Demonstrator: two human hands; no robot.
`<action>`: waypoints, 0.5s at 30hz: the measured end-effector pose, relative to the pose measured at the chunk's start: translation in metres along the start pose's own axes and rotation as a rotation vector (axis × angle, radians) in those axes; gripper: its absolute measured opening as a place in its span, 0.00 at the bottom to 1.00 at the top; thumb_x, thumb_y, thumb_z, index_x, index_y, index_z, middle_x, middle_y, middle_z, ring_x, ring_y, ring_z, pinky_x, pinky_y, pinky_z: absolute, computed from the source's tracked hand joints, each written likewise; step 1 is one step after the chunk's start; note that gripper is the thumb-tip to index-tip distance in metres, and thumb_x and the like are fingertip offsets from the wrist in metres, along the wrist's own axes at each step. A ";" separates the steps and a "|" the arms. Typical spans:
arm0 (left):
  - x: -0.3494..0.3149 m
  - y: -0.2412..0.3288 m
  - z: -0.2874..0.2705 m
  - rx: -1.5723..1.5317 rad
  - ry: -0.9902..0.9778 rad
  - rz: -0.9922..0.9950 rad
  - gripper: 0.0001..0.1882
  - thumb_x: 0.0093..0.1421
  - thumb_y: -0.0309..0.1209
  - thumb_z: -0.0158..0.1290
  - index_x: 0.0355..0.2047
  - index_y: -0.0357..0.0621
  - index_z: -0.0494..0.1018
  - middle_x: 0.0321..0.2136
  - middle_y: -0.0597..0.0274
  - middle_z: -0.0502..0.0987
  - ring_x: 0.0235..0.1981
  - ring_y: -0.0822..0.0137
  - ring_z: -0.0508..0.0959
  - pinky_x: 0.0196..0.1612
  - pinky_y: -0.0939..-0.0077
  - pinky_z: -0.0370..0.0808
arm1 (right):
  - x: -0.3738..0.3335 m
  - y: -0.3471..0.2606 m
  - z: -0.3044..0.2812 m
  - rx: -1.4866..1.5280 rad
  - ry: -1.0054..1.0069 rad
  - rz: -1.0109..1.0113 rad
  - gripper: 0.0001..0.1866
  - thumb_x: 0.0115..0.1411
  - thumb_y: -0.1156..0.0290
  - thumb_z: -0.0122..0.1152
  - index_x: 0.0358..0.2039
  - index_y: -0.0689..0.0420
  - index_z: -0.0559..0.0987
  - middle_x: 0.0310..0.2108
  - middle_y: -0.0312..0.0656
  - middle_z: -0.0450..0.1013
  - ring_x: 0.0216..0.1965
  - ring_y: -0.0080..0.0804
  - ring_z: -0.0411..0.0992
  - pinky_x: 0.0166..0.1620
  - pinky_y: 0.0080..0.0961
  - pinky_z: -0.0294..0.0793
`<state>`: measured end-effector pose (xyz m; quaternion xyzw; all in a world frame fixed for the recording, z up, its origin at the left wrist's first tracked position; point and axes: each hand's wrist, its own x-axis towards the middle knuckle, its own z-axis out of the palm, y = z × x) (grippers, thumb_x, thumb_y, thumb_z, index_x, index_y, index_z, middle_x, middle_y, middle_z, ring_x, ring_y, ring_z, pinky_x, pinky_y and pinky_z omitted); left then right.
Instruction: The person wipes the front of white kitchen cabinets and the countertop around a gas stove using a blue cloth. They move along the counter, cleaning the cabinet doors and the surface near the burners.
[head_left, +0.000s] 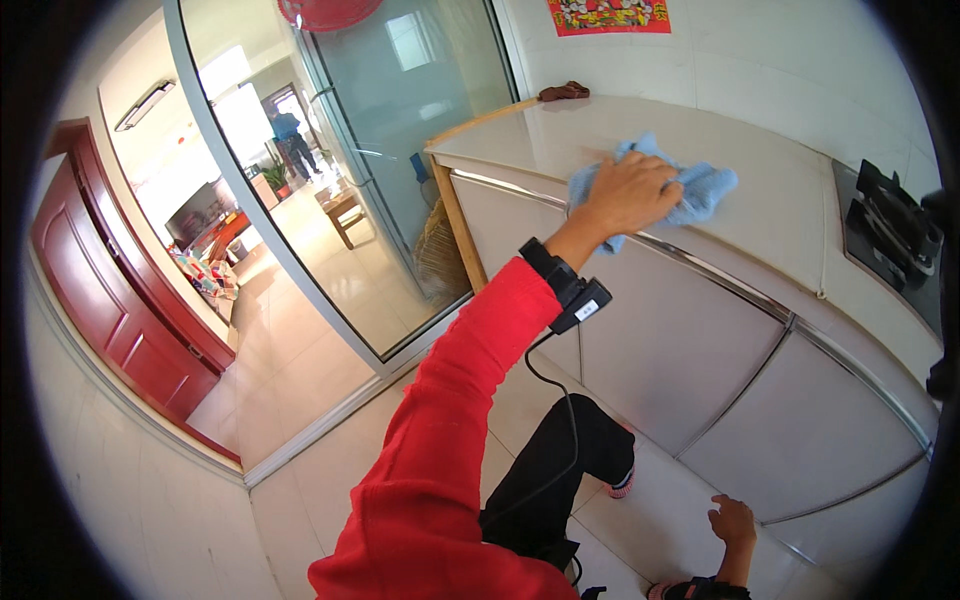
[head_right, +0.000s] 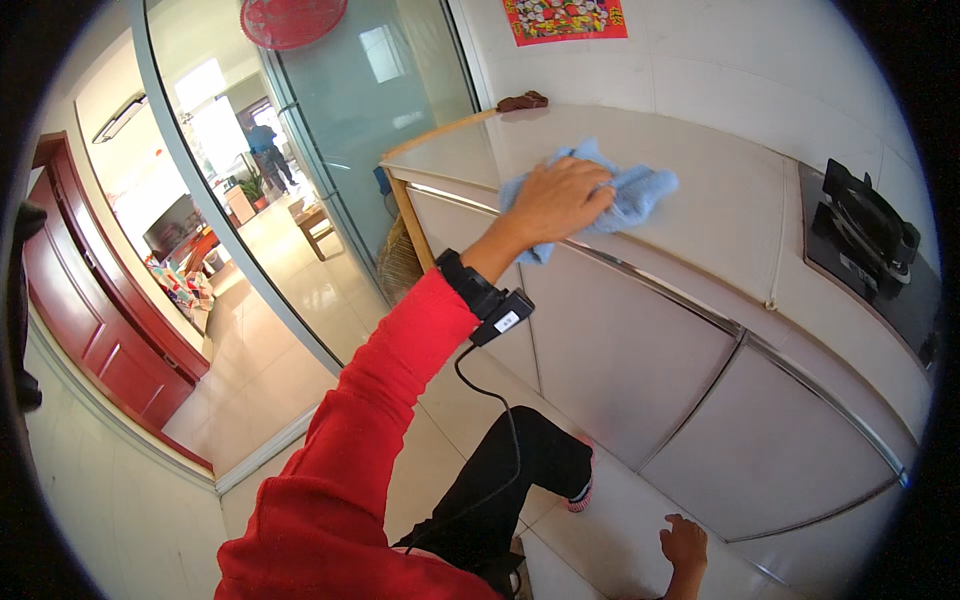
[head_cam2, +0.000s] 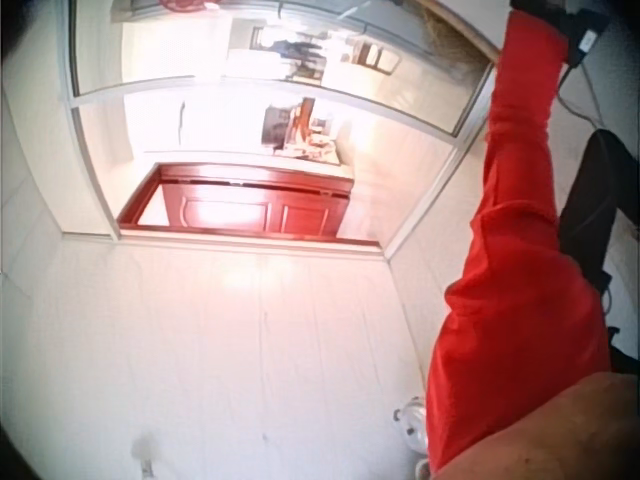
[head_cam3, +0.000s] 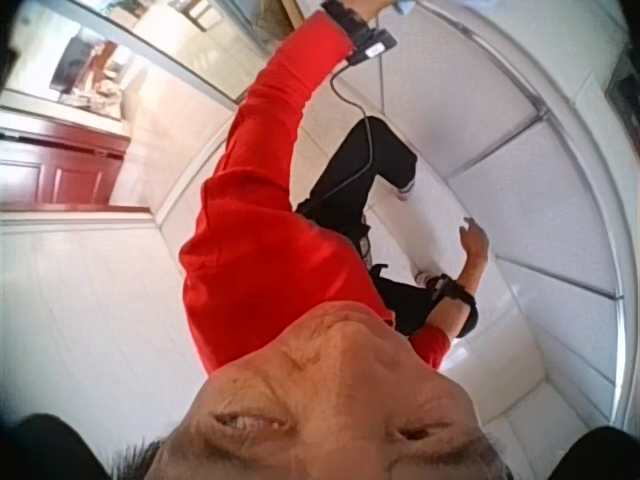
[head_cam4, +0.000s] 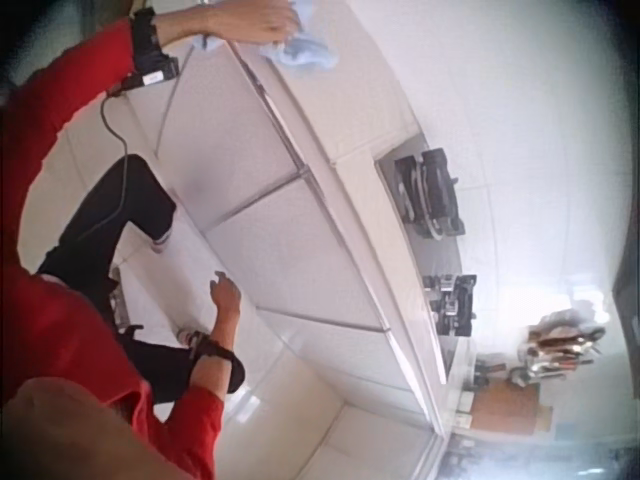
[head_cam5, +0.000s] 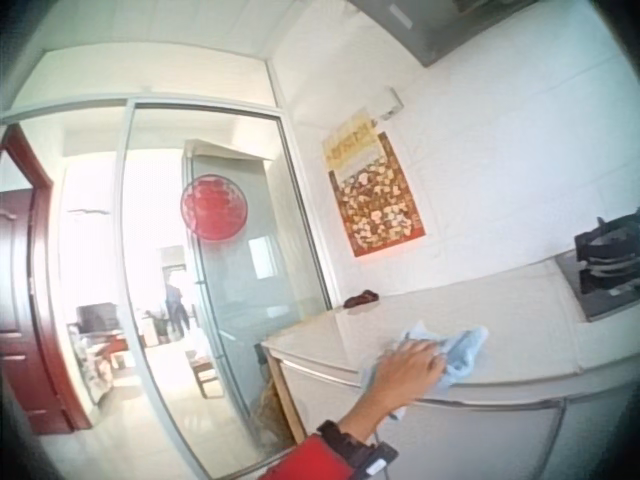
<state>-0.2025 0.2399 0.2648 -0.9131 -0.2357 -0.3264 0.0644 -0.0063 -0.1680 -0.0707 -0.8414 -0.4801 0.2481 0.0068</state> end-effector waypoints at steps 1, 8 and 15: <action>-0.001 0.006 -0.001 -0.010 -0.015 0.013 0.21 0.64 0.46 0.44 0.47 0.48 0.77 0.50 0.64 0.77 0.56 0.59 0.70 0.56 0.49 0.64 | 0.000 -0.001 0.000 0.001 -0.001 -0.002 0.21 0.57 0.62 0.60 0.51 0.51 0.76 0.43 0.48 0.78 0.48 0.45 0.75 0.52 0.42 0.72; 0.004 0.062 0.004 -0.094 -0.048 0.181 0.22 0.65 0.49 0.43 0.48 0.49 0.76 0.52 0.64 0.75 0.57 0.58 0.68 0.56 0.47 0.63 | -0.001 0.000 0.006 -0.017 0.029 -0.024 0.20 0.57 0.62 0.60 0.51 0.50 0.77 0.44 0.46 0.79 0.48 0.45 0.75 0.52 0.43 0.72; 0.012 0.138 0.019 -0.181 -0.016 0.380 0.26 0.63 0.54 0.45 0.49 0.49 0.76 0.50 0.59 0.76 0.55 0.55 0.69 0.55 0.48 0.64 | -0.004 0.001 0.003 0.009 0.053 -0.027 0.21 0.57 0.62 0.60 0.51 0.51 0.76 0.43 0.47 0.78 0.48 0.46 0.75 0.53 0.43 0.72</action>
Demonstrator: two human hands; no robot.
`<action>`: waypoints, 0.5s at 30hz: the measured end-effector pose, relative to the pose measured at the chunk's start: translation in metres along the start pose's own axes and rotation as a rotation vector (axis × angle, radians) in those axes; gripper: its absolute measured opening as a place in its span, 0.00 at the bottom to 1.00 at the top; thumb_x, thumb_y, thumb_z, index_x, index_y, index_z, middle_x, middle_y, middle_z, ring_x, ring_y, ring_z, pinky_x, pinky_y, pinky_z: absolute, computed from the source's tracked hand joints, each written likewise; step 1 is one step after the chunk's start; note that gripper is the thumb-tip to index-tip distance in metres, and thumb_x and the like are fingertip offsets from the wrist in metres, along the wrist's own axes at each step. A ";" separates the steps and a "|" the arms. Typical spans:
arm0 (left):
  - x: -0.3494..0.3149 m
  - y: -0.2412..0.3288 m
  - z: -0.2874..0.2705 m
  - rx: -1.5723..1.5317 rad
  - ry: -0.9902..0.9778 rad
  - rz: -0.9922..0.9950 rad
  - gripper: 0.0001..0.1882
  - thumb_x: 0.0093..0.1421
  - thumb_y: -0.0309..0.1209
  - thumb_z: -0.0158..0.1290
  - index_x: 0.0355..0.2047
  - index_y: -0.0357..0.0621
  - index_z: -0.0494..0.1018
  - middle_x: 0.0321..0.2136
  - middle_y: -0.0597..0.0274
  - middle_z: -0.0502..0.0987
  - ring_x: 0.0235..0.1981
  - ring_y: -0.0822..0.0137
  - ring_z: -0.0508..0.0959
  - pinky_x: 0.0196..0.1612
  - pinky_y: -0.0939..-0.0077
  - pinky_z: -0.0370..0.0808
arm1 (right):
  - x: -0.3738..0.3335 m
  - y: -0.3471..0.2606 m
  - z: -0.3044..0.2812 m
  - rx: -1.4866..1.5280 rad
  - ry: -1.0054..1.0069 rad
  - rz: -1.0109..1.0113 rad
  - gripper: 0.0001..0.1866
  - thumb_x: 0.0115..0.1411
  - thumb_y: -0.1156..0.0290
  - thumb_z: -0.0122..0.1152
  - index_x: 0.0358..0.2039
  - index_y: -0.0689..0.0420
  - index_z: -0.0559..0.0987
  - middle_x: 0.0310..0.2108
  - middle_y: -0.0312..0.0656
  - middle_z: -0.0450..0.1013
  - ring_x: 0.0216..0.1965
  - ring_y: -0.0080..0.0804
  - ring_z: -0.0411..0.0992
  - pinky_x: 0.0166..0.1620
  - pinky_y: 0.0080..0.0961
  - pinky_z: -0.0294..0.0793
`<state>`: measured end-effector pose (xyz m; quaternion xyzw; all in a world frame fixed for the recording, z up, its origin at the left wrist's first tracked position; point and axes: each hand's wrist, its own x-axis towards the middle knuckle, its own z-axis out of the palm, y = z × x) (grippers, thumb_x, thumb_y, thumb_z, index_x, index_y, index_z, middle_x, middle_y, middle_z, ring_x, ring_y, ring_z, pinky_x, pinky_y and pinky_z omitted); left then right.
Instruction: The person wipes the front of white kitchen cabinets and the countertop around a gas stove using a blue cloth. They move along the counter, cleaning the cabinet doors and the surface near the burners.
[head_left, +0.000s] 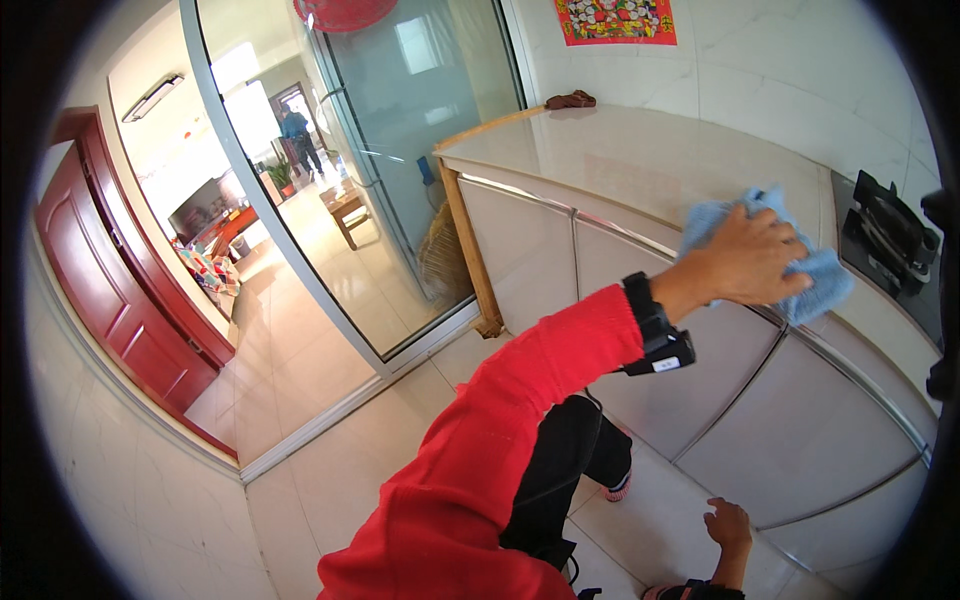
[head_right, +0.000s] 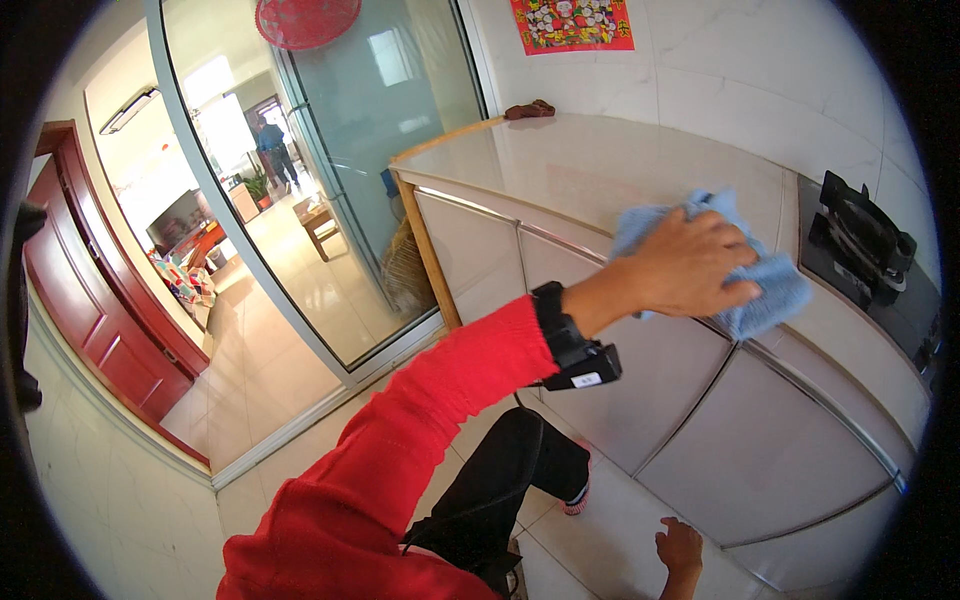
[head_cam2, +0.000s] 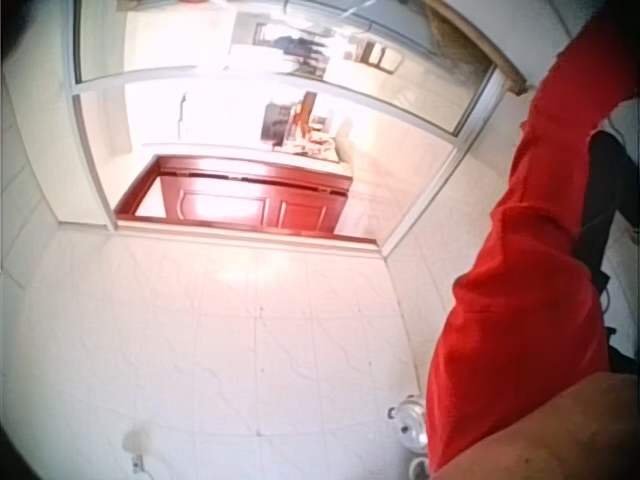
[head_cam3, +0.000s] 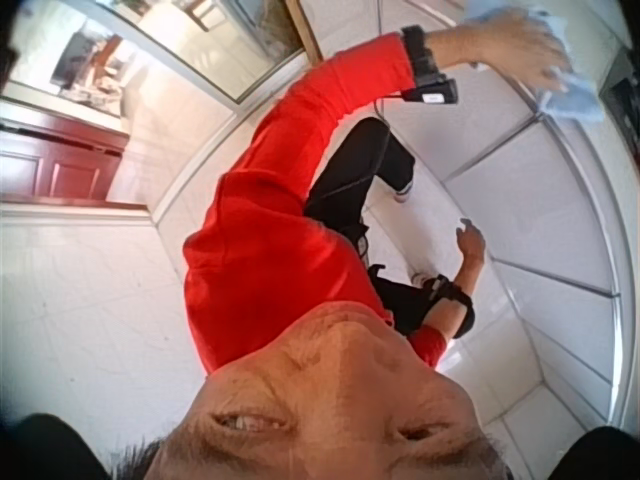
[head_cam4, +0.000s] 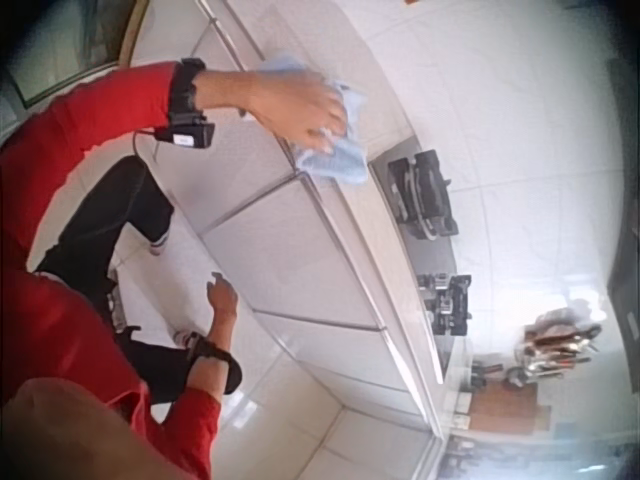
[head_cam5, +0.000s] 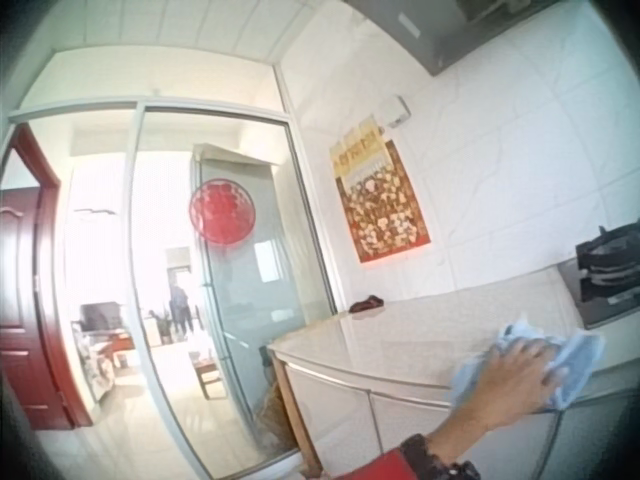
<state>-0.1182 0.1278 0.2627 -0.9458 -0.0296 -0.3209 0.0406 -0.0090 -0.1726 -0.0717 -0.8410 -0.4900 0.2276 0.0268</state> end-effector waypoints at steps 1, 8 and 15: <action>0.006 0.008 0.005 0.001 0.005 0.030 0.26 0.63 0.55 0.46 0.49 0.49 0.76 0.50 0.58 0.76 0.55 0.54 0.69 0.55 0.48 0.64 | 0.000 0.001 0.000 0.008 -0.002 0.002 0.21 0.57 0.62 0.60 0.51 0.51 0.76 0.43 0.48 0.78 0.48 0.46 0.75 0.53 0.44 0.72; 0.047 0.057 0.045 -0.092 0.083 0.214 0.26 0.58 0.56 0.48 0.44 0.52 0.80 0.46 0.59 0.78 0.52 0.56 0.72 0.54 0.47 0.64 | -0.003 0.008 0.006 0.007 0.063 -0.019 0.19 0.56 0.62 0.60 0.49 0.51 0.78 0.39 0.48 0.79 0.45 0.50 0.76 0.51 0.45 0.72; 0.075 0.109 0.052 -0.081 0.008 0.307 0.23 0.58 0.52 0.50 0.45 0.51 0.77 0.45 0.59 0.76 0.50 0.55 0.72 0.51 0.45 0.66 | -0.002 0.016 0.020 0.027 0.102 -0.106 0.21 0.57 0.60 0.58 0.51 0.48 0.76 0.43 0.46 0.78 0.47 0.46 0.75 0.51 0.43 0.73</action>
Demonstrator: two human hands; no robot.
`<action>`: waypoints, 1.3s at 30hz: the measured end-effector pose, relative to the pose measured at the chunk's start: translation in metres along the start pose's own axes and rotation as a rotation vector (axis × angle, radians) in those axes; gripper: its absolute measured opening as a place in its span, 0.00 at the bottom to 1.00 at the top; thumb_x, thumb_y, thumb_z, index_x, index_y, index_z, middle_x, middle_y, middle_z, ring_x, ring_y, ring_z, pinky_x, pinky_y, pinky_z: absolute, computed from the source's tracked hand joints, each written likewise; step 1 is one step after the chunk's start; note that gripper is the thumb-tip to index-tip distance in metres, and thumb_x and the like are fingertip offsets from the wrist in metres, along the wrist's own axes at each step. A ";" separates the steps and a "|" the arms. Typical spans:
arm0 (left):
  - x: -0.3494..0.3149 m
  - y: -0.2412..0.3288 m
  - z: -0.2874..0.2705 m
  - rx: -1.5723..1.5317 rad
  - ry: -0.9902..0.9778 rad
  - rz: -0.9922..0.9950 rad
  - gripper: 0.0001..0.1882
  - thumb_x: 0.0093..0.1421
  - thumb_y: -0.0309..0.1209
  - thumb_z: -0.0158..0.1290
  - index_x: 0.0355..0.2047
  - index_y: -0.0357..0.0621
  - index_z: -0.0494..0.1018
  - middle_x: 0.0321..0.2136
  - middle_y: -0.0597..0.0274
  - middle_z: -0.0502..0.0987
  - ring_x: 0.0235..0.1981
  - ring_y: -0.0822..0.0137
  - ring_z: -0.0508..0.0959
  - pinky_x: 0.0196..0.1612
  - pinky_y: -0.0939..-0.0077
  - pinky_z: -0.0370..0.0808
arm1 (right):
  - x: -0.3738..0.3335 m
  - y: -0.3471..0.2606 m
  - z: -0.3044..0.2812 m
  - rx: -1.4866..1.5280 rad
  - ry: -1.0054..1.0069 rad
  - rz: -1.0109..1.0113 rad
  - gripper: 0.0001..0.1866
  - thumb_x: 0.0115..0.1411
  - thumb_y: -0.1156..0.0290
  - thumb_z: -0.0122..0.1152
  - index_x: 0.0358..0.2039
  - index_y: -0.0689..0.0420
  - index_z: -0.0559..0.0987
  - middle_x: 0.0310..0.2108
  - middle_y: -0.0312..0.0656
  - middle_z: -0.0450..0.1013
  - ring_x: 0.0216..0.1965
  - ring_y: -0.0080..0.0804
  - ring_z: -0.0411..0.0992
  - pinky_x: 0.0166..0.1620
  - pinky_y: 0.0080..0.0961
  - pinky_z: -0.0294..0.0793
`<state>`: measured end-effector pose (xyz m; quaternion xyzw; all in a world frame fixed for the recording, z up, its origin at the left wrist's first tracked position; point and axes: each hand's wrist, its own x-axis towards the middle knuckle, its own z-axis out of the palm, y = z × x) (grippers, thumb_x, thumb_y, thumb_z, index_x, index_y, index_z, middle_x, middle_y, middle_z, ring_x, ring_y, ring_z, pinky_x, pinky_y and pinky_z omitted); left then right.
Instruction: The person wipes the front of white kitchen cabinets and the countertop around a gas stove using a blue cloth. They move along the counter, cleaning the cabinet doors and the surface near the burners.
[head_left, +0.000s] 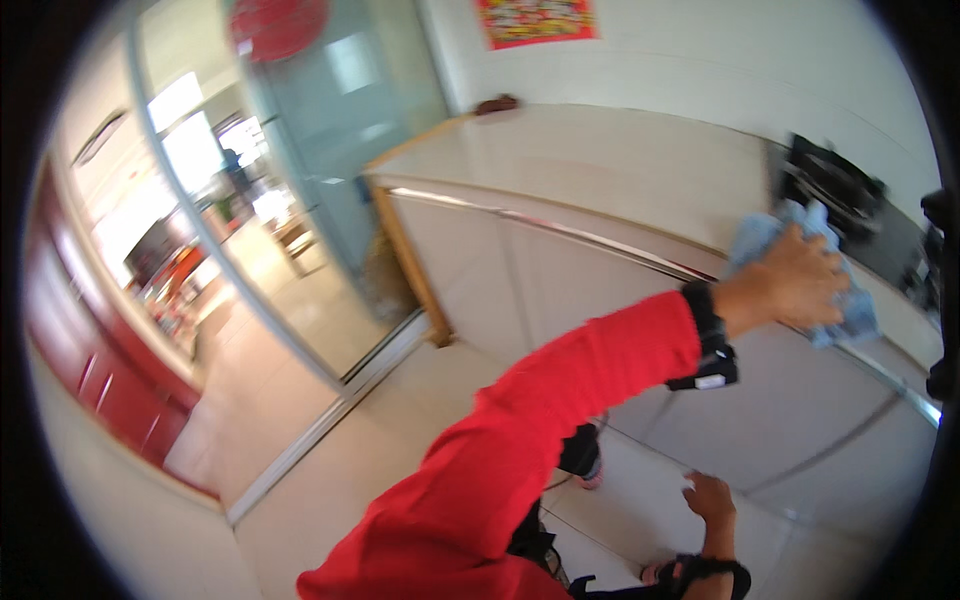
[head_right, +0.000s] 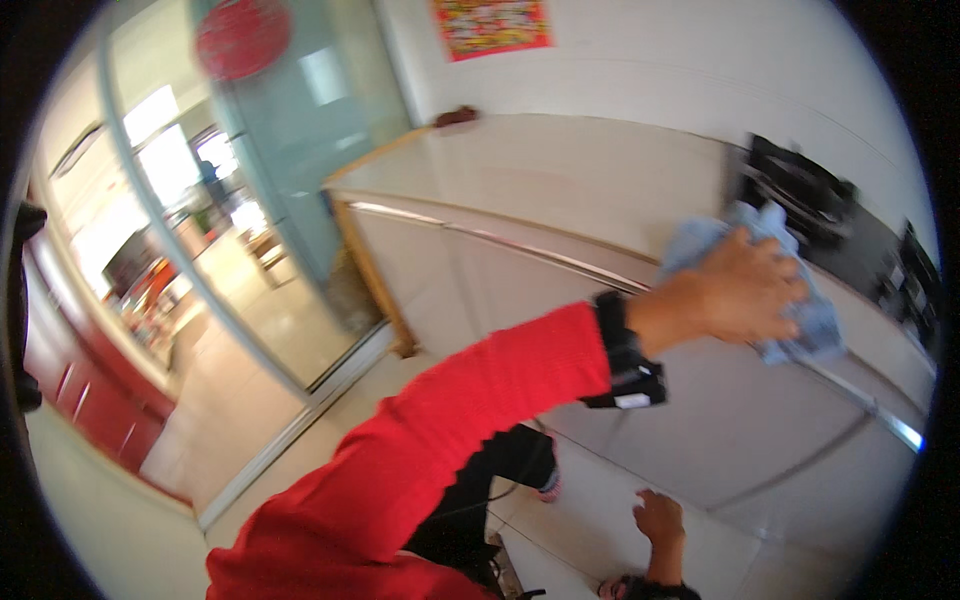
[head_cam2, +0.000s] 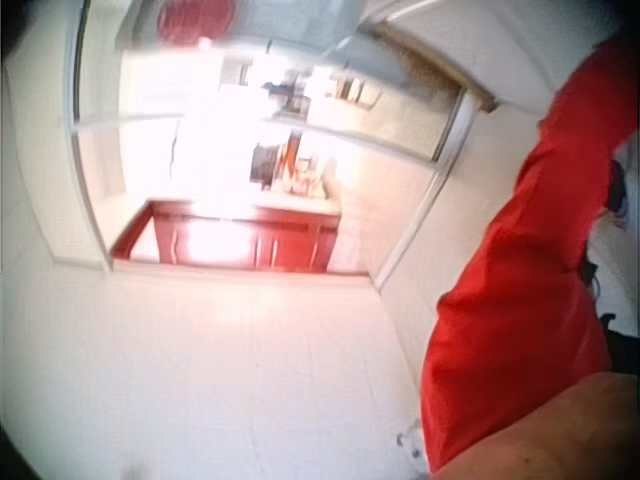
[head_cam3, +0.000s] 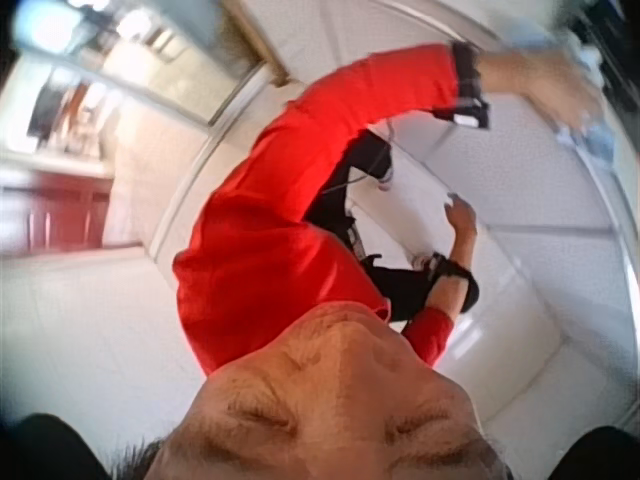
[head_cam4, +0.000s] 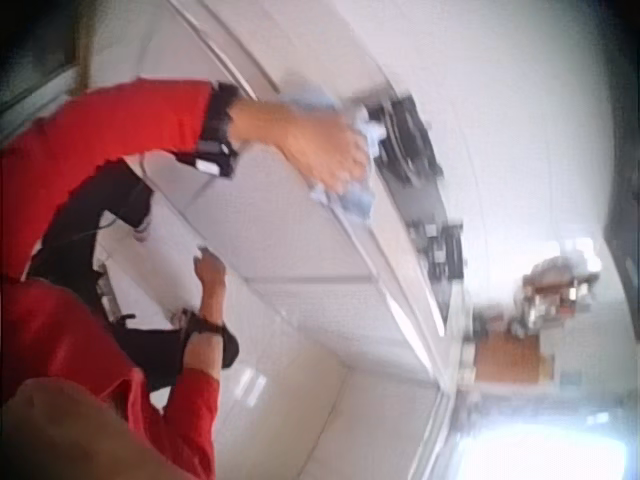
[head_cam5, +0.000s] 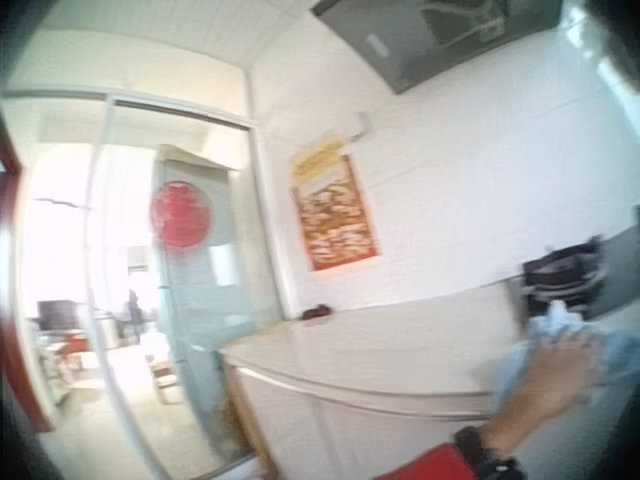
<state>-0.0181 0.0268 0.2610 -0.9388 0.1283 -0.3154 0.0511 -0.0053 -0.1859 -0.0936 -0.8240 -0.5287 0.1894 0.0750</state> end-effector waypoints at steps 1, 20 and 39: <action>0.008 0.005 0.001 -0.008 -0.039 0.013 0.23 0.59 0.52 0.50 0.46 0.51 0.76 0.45 0.59 0.76 0.50 0.55 0.72 0.51 0.44 0.66 | 0.000 0.002 0.003 0.001 0.023 -0.021 0.21 0.57 0.60 0.58 0.52 0.48 0.76 0.42 0.45 0.78 0.47 0.46 0.75 0.51 0.43 0.72; 0.118 0.094 0.032 -0.047 -0.153 0.153 0.26 0.63 0.48 0.49 0.57 0.50 0.69 0.55 0.58 0.72 0.58 0.55 0.68 0.57 0.47 0.66 | -0.008 -0.011 -0.012 0.004 0.011 0.204 0.18 0.60 0.63 0.54 0.51 0.47 0.77 0.43 0.44 0.79 0.46 0.44 0.77 0.49 0.42 0.74; -0.011 -0.004 -0.040 0.052 -0.120 0.095 0.27 0.59 0.37 0.55 0.59 0.48 0.67 0.58 0.55 0.70 0.61 0.52 0.66 0.60 0.55 0.65 | 0.000 -0.009 -0.006 0.012 -0.068 0.237 0.20 0.59 0.67 0.52 0.53 0.46 0.77 0.46 0.44 0.78 0.50 0.43 0.75 0.50 0.41 0.74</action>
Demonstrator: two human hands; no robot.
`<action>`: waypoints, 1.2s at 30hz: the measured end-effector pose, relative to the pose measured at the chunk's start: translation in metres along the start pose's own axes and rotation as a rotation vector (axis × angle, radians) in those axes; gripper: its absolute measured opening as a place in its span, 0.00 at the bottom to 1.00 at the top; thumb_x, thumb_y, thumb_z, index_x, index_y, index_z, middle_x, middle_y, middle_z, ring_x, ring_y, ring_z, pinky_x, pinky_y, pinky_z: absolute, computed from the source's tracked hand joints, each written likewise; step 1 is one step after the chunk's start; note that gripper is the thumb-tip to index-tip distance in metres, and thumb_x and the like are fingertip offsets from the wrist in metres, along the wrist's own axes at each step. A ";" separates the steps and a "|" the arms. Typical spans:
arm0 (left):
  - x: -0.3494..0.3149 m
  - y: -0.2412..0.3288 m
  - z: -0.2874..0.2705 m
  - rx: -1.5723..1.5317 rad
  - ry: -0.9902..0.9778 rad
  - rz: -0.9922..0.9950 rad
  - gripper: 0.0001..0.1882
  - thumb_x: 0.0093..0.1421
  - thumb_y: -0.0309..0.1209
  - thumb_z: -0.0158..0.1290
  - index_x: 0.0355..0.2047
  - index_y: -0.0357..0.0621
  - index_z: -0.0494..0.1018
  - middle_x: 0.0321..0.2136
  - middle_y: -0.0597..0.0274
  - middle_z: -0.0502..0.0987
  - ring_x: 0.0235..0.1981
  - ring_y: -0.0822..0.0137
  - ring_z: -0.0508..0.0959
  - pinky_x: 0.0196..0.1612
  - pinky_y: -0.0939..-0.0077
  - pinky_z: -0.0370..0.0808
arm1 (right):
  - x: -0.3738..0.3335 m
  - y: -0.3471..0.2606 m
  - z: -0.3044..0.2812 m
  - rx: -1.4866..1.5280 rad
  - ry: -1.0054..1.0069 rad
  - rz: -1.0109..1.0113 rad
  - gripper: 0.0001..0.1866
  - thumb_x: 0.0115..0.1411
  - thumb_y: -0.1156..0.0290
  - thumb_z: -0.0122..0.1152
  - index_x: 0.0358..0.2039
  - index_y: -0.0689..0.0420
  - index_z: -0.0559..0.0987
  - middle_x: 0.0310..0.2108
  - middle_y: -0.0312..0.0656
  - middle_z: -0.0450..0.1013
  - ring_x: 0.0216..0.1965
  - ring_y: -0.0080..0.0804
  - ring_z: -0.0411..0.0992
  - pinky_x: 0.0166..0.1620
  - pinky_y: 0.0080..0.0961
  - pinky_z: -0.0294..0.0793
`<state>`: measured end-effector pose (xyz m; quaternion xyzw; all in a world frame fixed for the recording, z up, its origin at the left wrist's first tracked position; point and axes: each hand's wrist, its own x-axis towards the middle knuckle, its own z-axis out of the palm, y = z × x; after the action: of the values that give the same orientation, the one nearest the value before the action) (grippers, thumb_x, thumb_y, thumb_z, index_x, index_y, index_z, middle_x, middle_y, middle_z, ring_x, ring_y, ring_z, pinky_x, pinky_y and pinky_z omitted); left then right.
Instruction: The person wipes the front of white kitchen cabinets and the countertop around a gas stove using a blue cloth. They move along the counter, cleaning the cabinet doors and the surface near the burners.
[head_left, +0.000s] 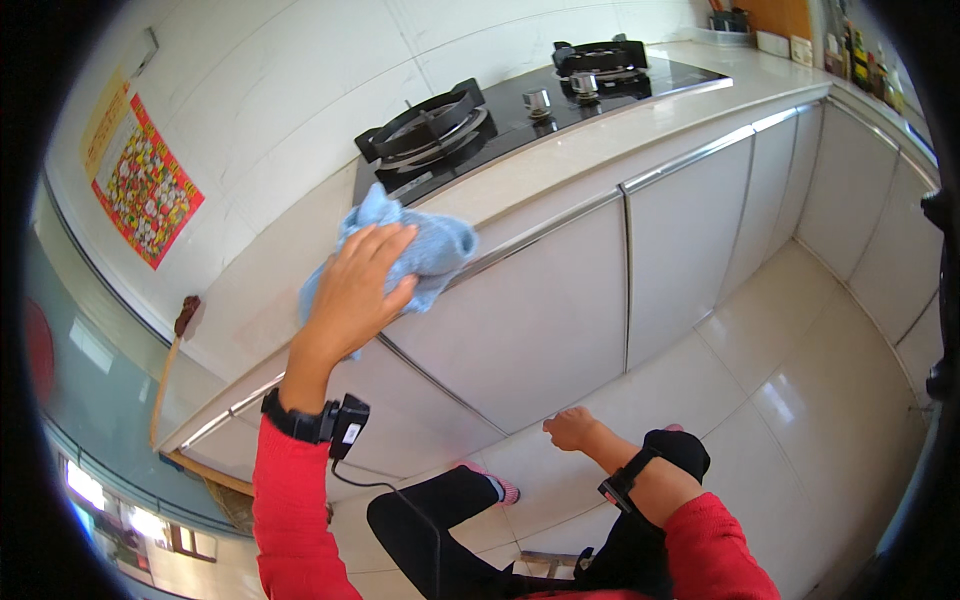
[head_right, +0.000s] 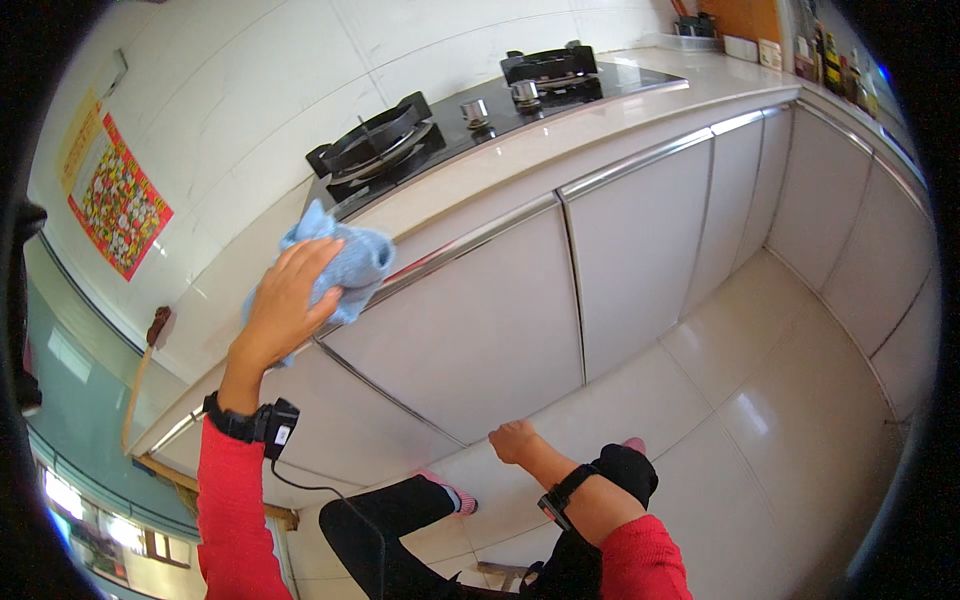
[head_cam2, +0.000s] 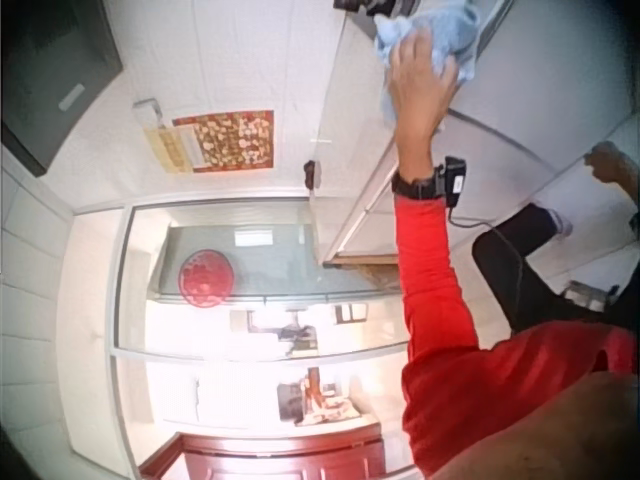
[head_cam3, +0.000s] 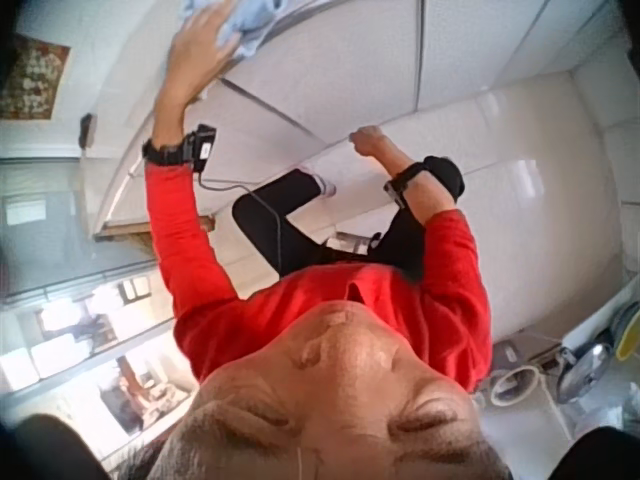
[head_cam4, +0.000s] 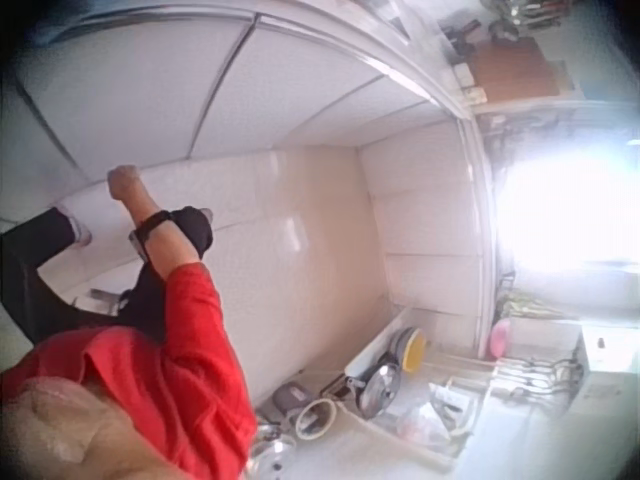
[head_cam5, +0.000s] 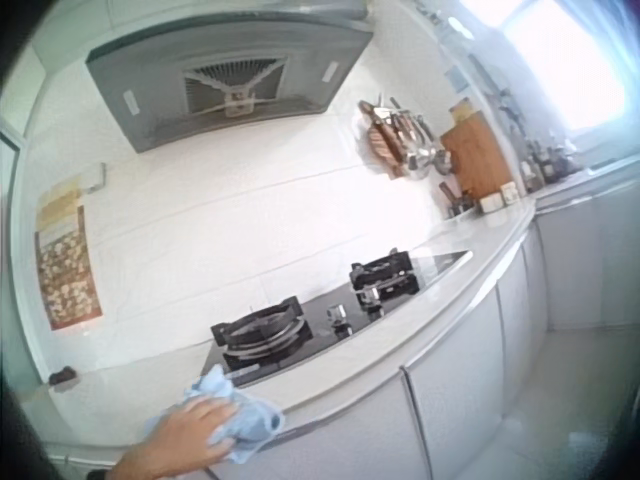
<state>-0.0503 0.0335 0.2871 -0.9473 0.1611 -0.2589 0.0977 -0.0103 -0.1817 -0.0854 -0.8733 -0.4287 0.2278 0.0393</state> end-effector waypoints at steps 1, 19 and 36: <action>-0.004 -0.001 -0.002 0.005 -0.002 -0.006 0.28 0.58 0.36 0.55 0.59 0.47 0.67 0.57 0.54 0.70 0.61 0.52 0.66 0.60 0.55 0.65 | 0.000 0.000 0.001 -0.004 0.012 -0.005 0.20 0.59 0.67 0.52 0.52 0.47 0.77 0.45 0.44 0.78 0.50 0.43 0.75 0.50 0.41 0.74; 0.069 0.039 0.026 0.029 0.048 0.105 0.27 0.59 0.39 0.55 0.58 0.47 0.67 0.55 0.58 0.72 0.58 0.57 0.69 0.55 0.56 0.69 | -0.004 -0.009 -0.007 -0.040 0.066 -0.055 0.13 0.59 0.69 0.54 0.42 0.51 0.82 0.45 0.42 0.79 0.48 0.39 0.77 0.45 0.36 0.76; 0.176 0.104 0.067 0.041 0.093 0.202 0.28 0.61 0.41 0.53 0.59 0.46 0.66 0.53 0.56 0.73 0.54 0.56 0.72 0.54 0.60 0.72 | -0.006 -0.009 -0.011 -0.037 0.102 -0.007 0.11 0.59 0.68 0.55 0.40 0.49 0.84 0.44 0.38 0.80 0.48 0.36 0.78 0.43 0.34 0.75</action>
<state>0.1014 -0.1186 0.2831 -0.9110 0.2548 -0.2948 0.1349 -0.0152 -0.1789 -0.0709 -0.8828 -0.4336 0.1749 0.0457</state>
